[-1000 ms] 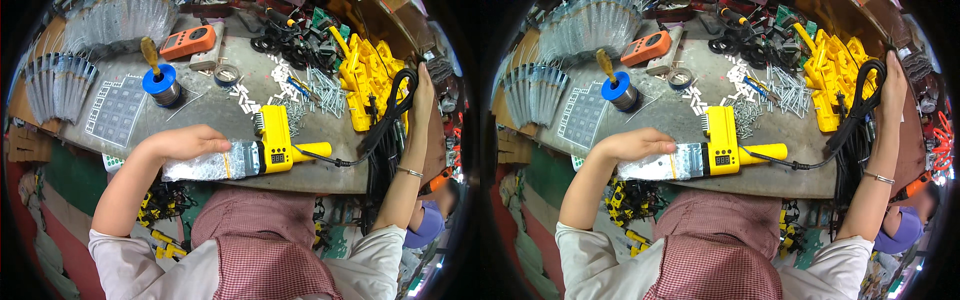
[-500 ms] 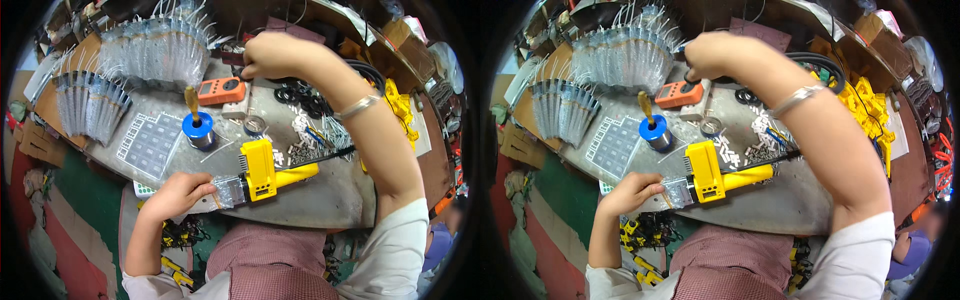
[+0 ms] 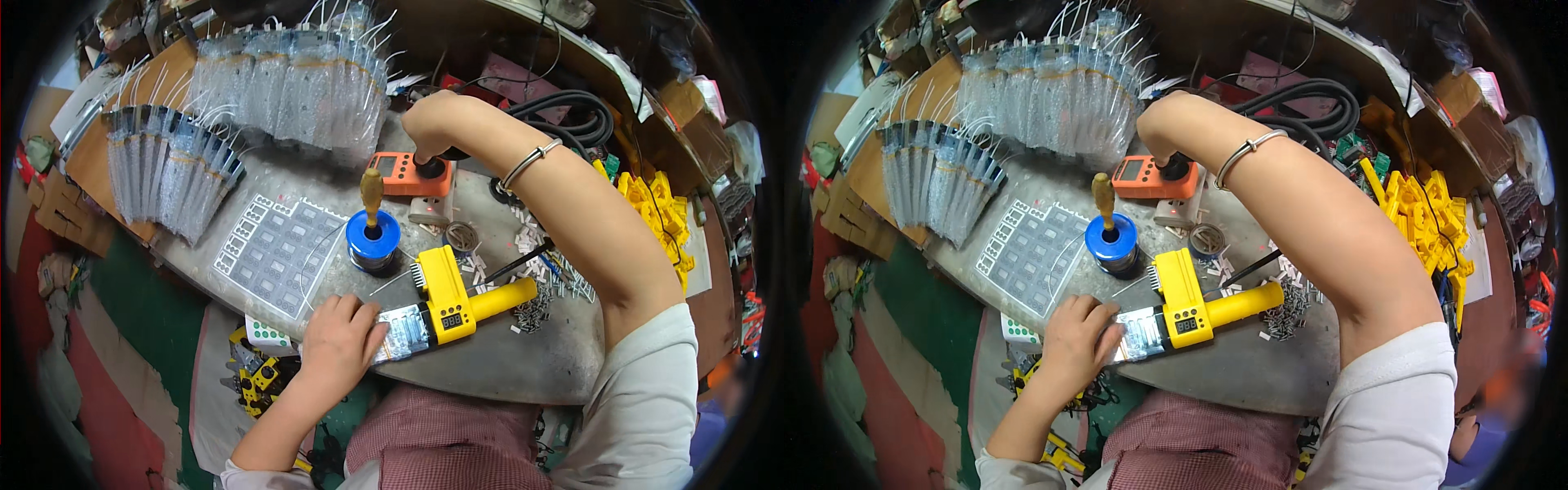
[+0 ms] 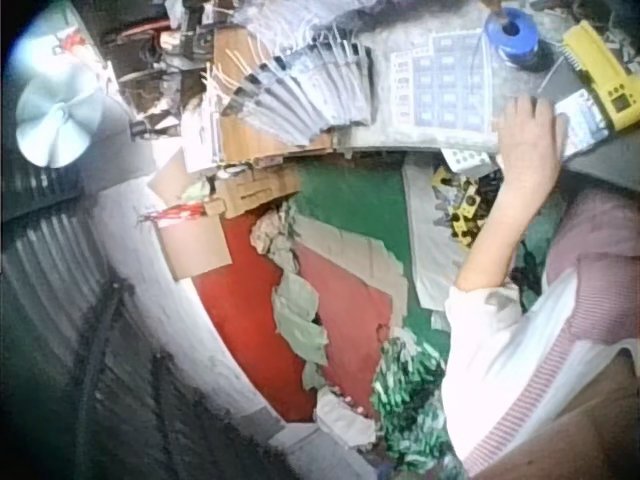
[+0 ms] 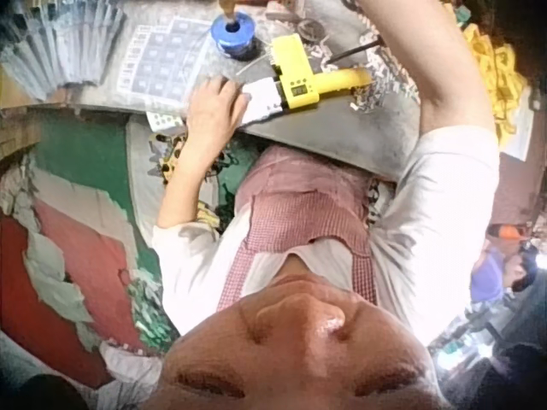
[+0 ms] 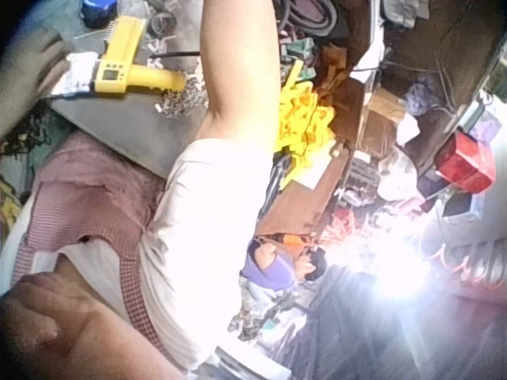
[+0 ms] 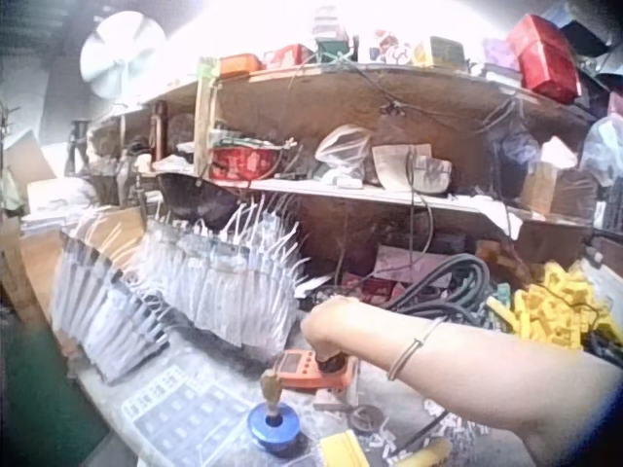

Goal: Assembling the internal components, wires, and housing for a handheld electronic device.

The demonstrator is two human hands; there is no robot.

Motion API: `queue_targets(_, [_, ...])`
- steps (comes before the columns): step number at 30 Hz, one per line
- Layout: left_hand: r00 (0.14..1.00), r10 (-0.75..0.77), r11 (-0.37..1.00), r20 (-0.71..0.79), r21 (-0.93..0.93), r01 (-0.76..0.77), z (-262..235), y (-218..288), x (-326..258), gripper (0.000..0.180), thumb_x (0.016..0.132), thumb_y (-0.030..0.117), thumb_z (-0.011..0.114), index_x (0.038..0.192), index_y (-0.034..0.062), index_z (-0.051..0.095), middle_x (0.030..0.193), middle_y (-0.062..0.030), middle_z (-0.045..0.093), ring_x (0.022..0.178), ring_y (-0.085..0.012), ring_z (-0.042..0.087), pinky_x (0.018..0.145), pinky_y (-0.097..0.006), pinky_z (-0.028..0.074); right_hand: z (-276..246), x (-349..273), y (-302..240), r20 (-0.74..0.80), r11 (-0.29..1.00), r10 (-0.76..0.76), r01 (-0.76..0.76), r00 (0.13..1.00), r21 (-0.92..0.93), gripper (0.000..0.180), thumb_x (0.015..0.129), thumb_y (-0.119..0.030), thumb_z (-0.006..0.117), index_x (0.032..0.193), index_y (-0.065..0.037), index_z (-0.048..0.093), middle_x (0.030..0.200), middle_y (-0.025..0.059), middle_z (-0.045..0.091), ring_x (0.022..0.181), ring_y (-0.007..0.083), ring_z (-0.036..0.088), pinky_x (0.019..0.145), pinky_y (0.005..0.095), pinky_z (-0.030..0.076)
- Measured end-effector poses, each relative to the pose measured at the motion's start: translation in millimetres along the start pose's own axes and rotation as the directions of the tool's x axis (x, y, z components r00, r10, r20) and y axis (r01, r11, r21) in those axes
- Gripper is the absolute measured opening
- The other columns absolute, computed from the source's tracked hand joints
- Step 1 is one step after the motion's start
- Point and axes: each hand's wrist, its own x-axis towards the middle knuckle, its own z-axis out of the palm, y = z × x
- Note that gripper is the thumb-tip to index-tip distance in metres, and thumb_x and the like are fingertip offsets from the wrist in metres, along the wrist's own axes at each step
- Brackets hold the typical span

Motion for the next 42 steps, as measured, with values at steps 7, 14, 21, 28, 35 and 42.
queue_targets(7, [0.998,-0.060,0.996,-0.012,-0.067,0.059,8.2,0.0,-4.1,0.026,0.080,0.013,0.071,0.104,0.0044,0.065,0.086,-0.0110,0.055,0.079,-0.0305,0.054,0.068,-0.041,0.045,-5.7,0.6,-6.0,0.010,1.000,-0.005,0.006,1.000,-0.027,0.040,0.076,-0.036,0.076,0.096,-0.001,0.074,0.093,0.0165,0.073,0.090,0.0331,0.070,0.074,0.0450,0.056])
queue_targets(14, [0.997,-0.073,0.994,-0.001,-0.078,0.072,9.6,1.1,-1.9,0.025,0.079,0.011,0.071,0.102,0.0031,0.064,0.086,-0.0120,0.054,0.079,-0.0309,0.054,0.068,-0.041,0.045,22.0,-3.9,-1.1,-0.100,0.992,0.011,0.002,0.995,0.124,0.039,0.077,-0.037,0.073,0.094,-0.002,0.074,0.090,0.0187,0.071,0.088,0.0348,0.069,0.075,0.0445,0.055])
queue_targets(21, [0.996,-0.086,0.995,0.021,-0.046,0.087,7.2,4.5,1.3,0.023,0.080,0.008,0.068,0.102,0.0015,0.065,0.088,-0.0131,0.056,0.082,-0.0316,0.055,0.070,-0.040,0.046,38.4,-12.4,-2.6,-0.194,0.978,0.119,-0.081,0.974,0.193,0.038,0.079,-0.038,0.072,0.098,-0.004,0.074,0.098,0.0176,0.071,0.095,0.0333,0.069,0.083,0.0430,0.054])
queue_targets(28, [0.997,-0.083,0.996,-0.005,-0.017,0.083,3.2,11.2,-0.3,0.030,0.078,0.010,0.071,0.107,0.0019,0.064,0.094,-0.0133,0.059,0.086,-0.0321,0.056,0.075,-0.040,0.046,55.3,-19.4,2.4,-0.365,0.936,0.212,-0.080,0.907,0.343,0.037,0.080,-0.038,0.070,0.091,-0.003,0.074,0.094,0.0189,0.072,0.093,0.0336,0.070,0.082,0.0443,0.055])
queue_targets(35, [0.996,0.073,0.995,0.052,-0.067,-0.070,-1.7,34.3,10.1,0.061,0.074,0.029,0.078,0.125,0.0034,0.057,0.116,-0.0146,0.059,0.104,-0.0349,0.056,0.089,-0.044,0.044,68.7,-10.8,7.2,-0.462,0.932,0.234,-0.061,0.856,0.358,0.042,0.083,-0.042,0.070,0.107,-0.009,0.072,0.104,0.0142,0.072,0.096,0.0309,0.070,0.080,0.0464,0.056])
queue_targets(42, [0.977,0.178,0.984,0.113,-0.040,-0.175,13.7,45.4,18.1,0.075,0.069,0.028,0.081,0.139,0.0246,0.053,0.120,-0.0165,0.055,0.107,-0.0344,0.055,0.093,-0.047,0.042,52.3,-50.0,-1.4,-0.650,0.957,0.188,0.013,0.736,0.291,0.035,0.083,-0.035,0.067,0.100,-0.004,0.070,0.101,0.0175,0.066,0.101,0.0346,0.061,0.087,0.0425,0.051])
